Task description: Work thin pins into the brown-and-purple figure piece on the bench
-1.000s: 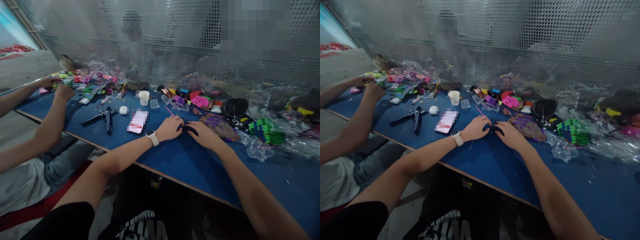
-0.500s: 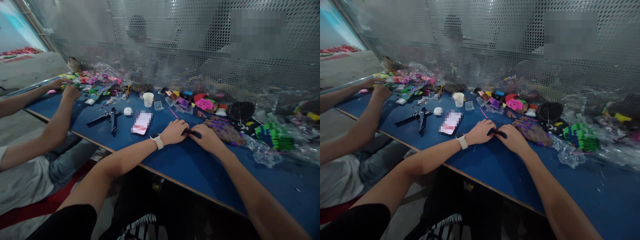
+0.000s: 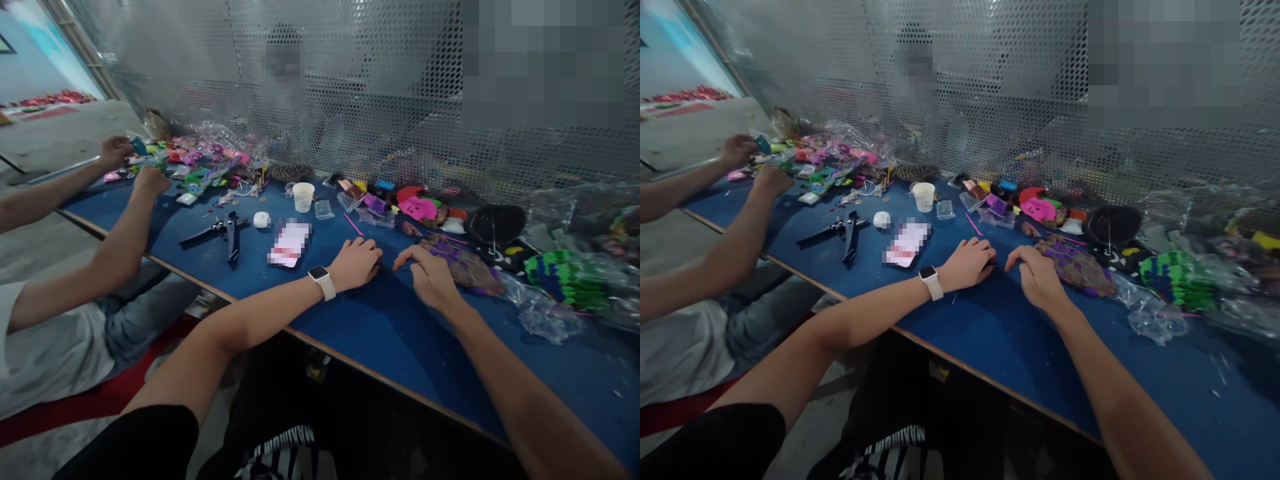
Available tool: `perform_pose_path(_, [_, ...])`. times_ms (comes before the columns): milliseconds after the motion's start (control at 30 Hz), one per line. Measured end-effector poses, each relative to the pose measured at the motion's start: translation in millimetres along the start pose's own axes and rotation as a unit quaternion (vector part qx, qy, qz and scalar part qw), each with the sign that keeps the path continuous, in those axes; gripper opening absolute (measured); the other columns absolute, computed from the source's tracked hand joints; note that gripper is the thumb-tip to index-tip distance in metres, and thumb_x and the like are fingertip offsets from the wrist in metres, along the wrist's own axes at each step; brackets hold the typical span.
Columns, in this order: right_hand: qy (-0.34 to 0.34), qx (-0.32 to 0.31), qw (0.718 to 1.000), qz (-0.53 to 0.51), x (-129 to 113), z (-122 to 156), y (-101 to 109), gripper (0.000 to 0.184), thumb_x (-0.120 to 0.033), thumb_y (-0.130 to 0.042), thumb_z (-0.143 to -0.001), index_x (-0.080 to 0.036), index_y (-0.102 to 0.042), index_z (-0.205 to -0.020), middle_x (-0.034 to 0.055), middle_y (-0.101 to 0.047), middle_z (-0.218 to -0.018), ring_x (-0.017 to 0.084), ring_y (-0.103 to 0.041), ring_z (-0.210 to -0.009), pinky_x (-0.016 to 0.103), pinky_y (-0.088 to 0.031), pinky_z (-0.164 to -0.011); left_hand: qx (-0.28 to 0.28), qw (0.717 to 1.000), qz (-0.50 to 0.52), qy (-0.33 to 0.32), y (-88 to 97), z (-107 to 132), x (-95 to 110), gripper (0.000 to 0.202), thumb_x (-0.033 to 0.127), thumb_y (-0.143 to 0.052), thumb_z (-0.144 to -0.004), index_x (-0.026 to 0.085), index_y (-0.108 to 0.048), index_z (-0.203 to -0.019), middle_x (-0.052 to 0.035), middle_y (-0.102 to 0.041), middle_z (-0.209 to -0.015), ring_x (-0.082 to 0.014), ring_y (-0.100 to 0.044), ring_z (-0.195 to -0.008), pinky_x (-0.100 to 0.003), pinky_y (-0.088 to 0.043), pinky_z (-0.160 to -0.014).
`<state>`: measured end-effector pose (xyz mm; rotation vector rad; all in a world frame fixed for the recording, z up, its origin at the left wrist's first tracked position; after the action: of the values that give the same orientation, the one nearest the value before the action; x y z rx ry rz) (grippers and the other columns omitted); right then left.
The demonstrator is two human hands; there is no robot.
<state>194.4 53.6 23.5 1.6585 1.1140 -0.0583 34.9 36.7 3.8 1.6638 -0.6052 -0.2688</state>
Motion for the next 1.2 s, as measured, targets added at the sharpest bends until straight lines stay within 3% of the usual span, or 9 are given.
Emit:
perform_pose_path(167, [0.001,-0.006,1.0,0.003,-0.5,0.6,-0.2,0.024,-0.014,-0.048,-0.078,-0.029,-0.066,-0.081,0.0001,-0.067,-0.064,0.025,-0.068,-0.061,0.039,-0.055,-0.071,-0.003,1.0,-0.022,-0.008,-0.2,0.9,4.8,0.031,0.025,-0.041,-0.118,0.014,-0.069,-0.126,-0.0173,-0.067,-0.139,-0.0351,-0.061,-0.127,-0.05,-0.049,-0.099])
perform_pose_path(500, [0.099,-0.021,0.995,-0.001,-3.2,4.0,-12.1,0.037,-0.003,-0.046,-0.079,-0.026,-0.075,-0.084,-0.0029,-0.07,-0.065,0.018,-0.07,-0.06,0.032,-0.053,-0.066,-0.001,0.998,-0.064,-0.014,-4.4,2.0,8.2,0.026,0.018,-0.047,-0.115,0.012,-0.068,-0.13,-0.0187,-0.064,-0.145,-0.0341,-0.058,-0.13,-0.047,-0.048,-0.098])
perform_pose_path(633, [0.09,-0.015,0.996,0.005,-2.2,3.5,-10.6,0.036,-0.005,-0.048,-0.088,-0.026,-0.077,-0.09,-0.0005,-0.074,-0.074,0.02,-0.073,-0.069,0.034,-0.056,-0.072,0.001,0.999,-0.052,-0.013,-5.0,1.6,8.2,0.03,0.021,-0.043,-0.117,0.012,-0.068,-0.131,-0.0178,-0.064,-0.144,-0.0345,-0.058,-0.129,-0.047,-0.048,-0.099])
perform_pose_path(800, [0.087,0.0,0.993,0.074,1.4,0.4,-11.2,0.023,-0.015,-0.056,-0.095,-0.024,-0.077,-0.099,0.0089,-0.081,-0.097,0.031,-0.076,-0.095,0.046,-0.061,-0.09,0.003,1.0,-0.026,-0.01,-3.4,0.7,10.9,0.029,0.023,-0.047,-0.115,0.012,-0.07,-0.129,-0.0177,-0.065,-0.144,-0.0345,-0.057,-0.129,-0.049,-0.049,-0.099])
perform_pose_path(933, [0.103,-0.064,0.981,0.15,11.8,-0.1,-19.7,0.021,-0.021,-0.06,-0.094,-0.021,-0.076,-0.107,0.0159,-0.081,-0.111,0.038,-0.072,-0.106,0.057,-0.059,-0.099,-0.005,1.0,0.022,-0.007,-1.9,0.3,12.0,0.021,0.026,-0.055,-0.112,0.016,-0.073,-0.116,-0.0146,-0.067,-0.143,-0.0326,-0.059,-0.127,-0.049,-0.05,-0.1])
perform_pose_path(1200, [0.099,-0.162,0.97,0.151,22.6,-1.8,-24.6,0.019,-0.027,-0.05,-0.105,-0.023,-0.069,-0.103,0.0167,-0.075,-0.11,0.037,-0.069,-0.107,0.056,-0.058,-0.1,-0.009,0.999,0.03,0.002,2.2,1.5,11.9,0.019,0.022,-0.055,-0.113,0.017,-0.073,-0.116,-0.0131,-0.067,-0.143,-0.0322,-0.06,-0.13,-0.049,-0.05,-0.104])
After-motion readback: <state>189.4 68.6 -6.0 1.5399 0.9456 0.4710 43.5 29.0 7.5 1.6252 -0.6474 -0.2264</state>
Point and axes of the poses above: each hand's wrist, its own z-axis away from the middle knuckle, its own y-axis out of the back of the hand, x = y × z, the point moved 7 cm from there along -z, towards the middle knuckle
